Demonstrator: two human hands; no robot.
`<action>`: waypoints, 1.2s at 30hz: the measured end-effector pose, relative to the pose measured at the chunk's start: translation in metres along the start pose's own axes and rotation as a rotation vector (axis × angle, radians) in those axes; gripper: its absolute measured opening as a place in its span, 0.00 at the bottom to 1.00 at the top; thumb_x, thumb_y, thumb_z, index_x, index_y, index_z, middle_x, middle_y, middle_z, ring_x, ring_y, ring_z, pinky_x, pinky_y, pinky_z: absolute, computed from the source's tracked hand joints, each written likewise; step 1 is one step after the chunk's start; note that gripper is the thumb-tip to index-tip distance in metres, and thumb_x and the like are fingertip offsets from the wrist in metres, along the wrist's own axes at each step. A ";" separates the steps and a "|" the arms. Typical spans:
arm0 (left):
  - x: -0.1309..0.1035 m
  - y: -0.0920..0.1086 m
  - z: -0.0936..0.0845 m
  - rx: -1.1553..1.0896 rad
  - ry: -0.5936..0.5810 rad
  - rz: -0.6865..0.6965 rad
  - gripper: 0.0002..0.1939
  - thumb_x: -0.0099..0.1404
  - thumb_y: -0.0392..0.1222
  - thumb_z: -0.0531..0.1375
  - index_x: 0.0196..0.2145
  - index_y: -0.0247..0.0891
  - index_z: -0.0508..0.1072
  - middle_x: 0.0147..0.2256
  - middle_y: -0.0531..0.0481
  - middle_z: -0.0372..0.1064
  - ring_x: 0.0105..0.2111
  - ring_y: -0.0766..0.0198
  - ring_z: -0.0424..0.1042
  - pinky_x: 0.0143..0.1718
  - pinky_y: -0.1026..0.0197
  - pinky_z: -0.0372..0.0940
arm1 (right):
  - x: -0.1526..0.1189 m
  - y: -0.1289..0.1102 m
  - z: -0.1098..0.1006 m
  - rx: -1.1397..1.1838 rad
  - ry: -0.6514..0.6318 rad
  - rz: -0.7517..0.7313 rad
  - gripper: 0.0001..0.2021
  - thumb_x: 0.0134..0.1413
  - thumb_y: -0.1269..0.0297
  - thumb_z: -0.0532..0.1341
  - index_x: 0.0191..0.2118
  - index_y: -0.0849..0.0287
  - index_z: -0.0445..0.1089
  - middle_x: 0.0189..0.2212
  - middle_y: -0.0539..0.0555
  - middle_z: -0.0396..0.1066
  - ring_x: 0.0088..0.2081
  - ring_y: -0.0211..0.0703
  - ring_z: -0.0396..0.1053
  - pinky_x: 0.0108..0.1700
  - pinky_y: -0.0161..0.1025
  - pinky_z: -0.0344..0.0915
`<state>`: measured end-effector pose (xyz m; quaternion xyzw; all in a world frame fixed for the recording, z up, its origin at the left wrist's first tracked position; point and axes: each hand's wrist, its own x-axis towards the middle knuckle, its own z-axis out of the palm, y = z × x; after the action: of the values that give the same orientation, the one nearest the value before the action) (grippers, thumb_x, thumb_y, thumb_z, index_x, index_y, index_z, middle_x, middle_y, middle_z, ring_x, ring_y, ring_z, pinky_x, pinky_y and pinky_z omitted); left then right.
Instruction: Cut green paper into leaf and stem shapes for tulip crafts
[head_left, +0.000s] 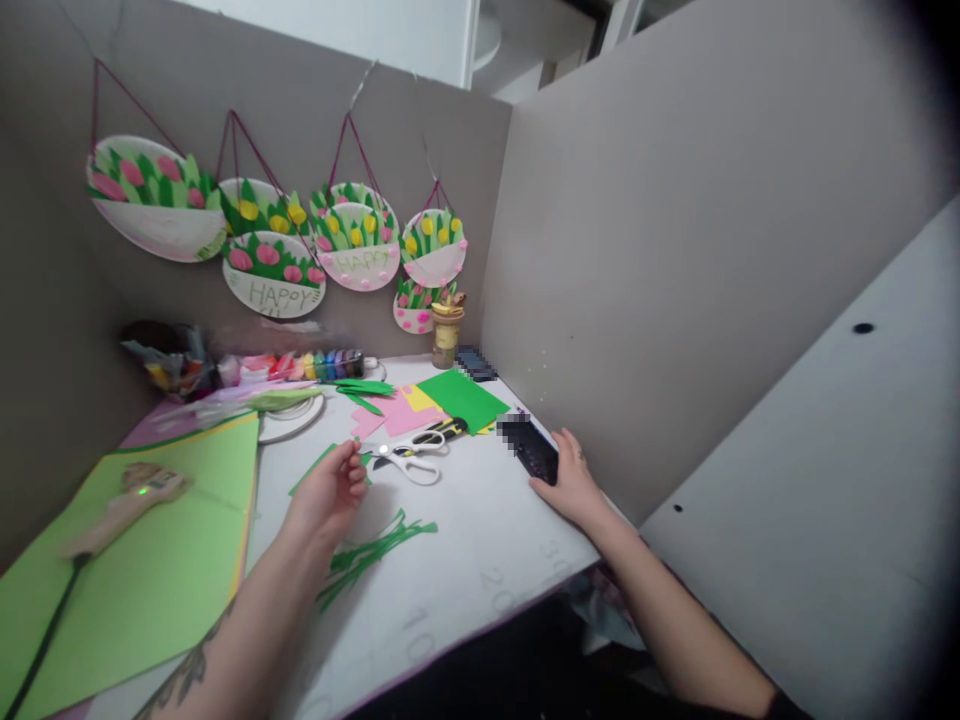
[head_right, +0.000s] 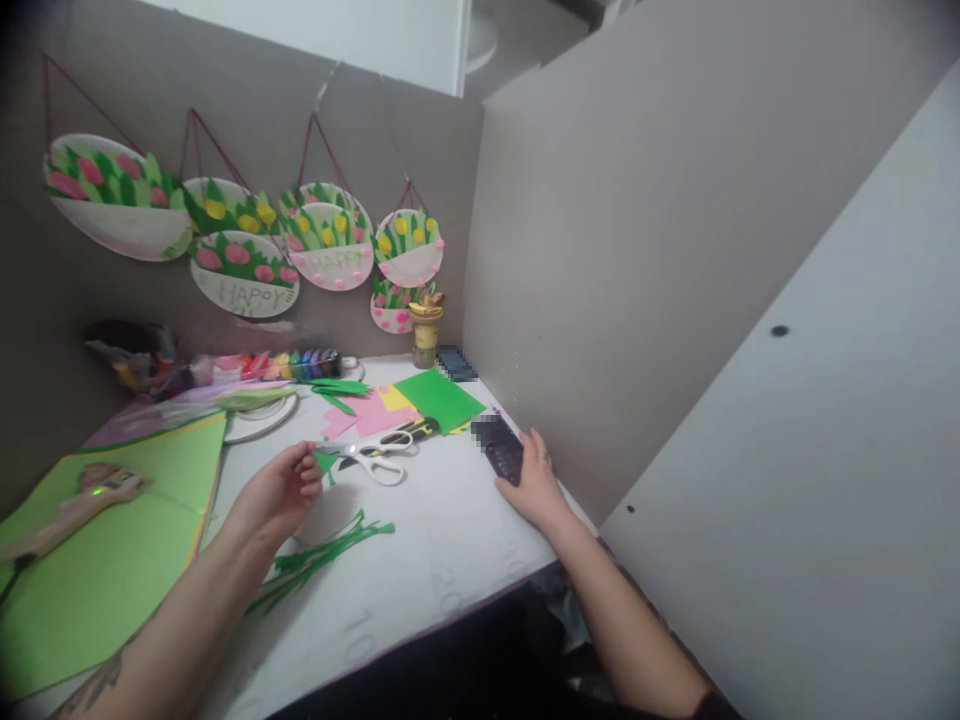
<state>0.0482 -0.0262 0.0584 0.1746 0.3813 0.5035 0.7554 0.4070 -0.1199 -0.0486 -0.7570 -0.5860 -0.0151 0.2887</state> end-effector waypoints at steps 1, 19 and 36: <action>0.000 0.000 0.000 -0.001 0.002 0.000 0.06 0.62 0.30 0.54 0.27 0.34 0.65 0.18 0.58 0.55 0.14 0.76 0.56 0.11 0.75 0.50 | 0.001 0.000 0.001 0.001 0.007 0.009 0.42 0.46 0.59 0.62 0.64 0.65 0.44 0.65 0.73 0.38 0.65 0.64 0.44 0.61 0.57 0.52; 0.004 -0.002 -0.001 0.012 0.021 0.007 0.06 0.63 0.31 0.54 0.28 0.34 0.65 0.19 0.58 0.55 0.14 0.76 0.56 0.11 0.75 0.49 | -0.002 -0.001 -0.009 -0.079 0.076 -0.055 0.17 0.52 0.60 0.58 0.46 0.63 0.66 0.43 0.63 0.69 0.47 0.55 0.67 0.51 0.51 0.62; 0.002 -0.001 0.002 0.007 0.052 -0.002 0.07 0.64 0.31 0.53 0.27 0.33 0.65 0.18 0.58 0.55 0.13 0.77 0.55 0.11 0.74 0.47 | 0.039 0.005 0.003 -0.010 -0.058 -0.065 0.21 0.52 0.61 0.58 0.51 0.62 0.63 0.47 0.64 0.67 0.50 0.53 0.65 0.53 0.50 0.61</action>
<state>0.0506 -0.0246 0.0581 0.1638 0.4026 0.5059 0.7451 0.4227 -0.0848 -0.0390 -0.7391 -0.6182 -0.0054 0.2673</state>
